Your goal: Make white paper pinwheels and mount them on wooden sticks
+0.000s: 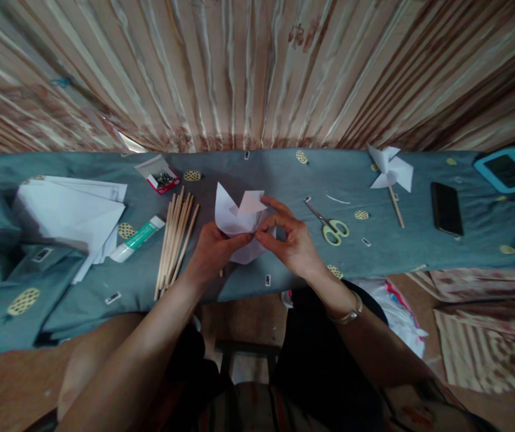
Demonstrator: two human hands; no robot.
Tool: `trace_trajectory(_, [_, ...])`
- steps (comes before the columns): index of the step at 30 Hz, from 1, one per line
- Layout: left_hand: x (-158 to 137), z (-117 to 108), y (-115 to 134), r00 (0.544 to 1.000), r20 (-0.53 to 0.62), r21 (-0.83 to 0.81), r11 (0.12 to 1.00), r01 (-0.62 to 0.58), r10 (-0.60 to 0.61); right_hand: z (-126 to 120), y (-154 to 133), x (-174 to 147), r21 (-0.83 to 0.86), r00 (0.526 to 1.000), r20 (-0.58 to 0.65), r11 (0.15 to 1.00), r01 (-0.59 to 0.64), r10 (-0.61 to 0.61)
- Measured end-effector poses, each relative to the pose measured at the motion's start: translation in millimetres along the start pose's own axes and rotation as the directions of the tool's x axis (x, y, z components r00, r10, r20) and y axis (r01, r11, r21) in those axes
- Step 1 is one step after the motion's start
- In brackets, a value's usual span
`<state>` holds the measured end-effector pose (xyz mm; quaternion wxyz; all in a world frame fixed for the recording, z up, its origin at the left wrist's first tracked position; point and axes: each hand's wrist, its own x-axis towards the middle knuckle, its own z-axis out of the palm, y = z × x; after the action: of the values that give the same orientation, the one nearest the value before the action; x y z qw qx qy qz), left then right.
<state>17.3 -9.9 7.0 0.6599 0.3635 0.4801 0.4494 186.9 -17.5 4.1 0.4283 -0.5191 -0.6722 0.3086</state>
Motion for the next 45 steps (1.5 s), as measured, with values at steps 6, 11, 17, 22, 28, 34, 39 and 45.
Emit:
trace_trajectory(6, [-1, 0, 2, 1.0, 0.016, 0.042, 0.999, 0.018, -0.019, -1, -1, 1, 0.038, 1.0, 0.025, 0.999, 0.001, -0.002])
trace_trajectory(11, [-2, 1, 4, 0.999, 0.036, 0.027, 0.999, 0.032, -0.033, -4, -2, 2, 0.082, 0.997, 0.074, 0.996, -0.017, 0.011])
trace_trajectory(17, [-3, 2, 6, 0.998, 0.053, 0.025, 0.999, 0.034, -0.035, -4, 3, 2, 0.091, 0.993, 0.119, 0.995, -0.035, 0.024])
trace_trajectory(22, [-4, 2, 8, 0.997, 0.075, 0.039, 0.999, 0.025, -0.028, -3, 2, 3, 0.118, 0.994, 0.109, 0.992, -0.038, 0.025])
trace_trajectory(28, [-6, 1, 8, 0.992, 0.123, 0.05, 0.999, 0.019, -0.025, -5, -4, 3, 0.201, 0.987, 0.134, 0.973, -0.11, 0.083])
trace_trajectory(34, [-6, 1, 10, 0.989, 0.139, 0.078, 0.996, 0.033, -0.043, -11, -13, 3, 0.274, 0.961, 0.23, 0.937, -0.215, 0.153])
trace_trajectory(39, [-6, 3, 12, 0.992, 0.118, 0.056, 0.997, 0.044, -0.051, -12, -14, 3, 0.263, 0.957, 0.247, 0.939, -0.22, 0.155])
trace_trajectory(45, [-6, 1, 10, 0.994, 0.077, 0.031, 0.997, 0.072, -0.075, -11, -10, 3, 0.237, 0.975, 0.198, 0.96, -0.149, 0.102])
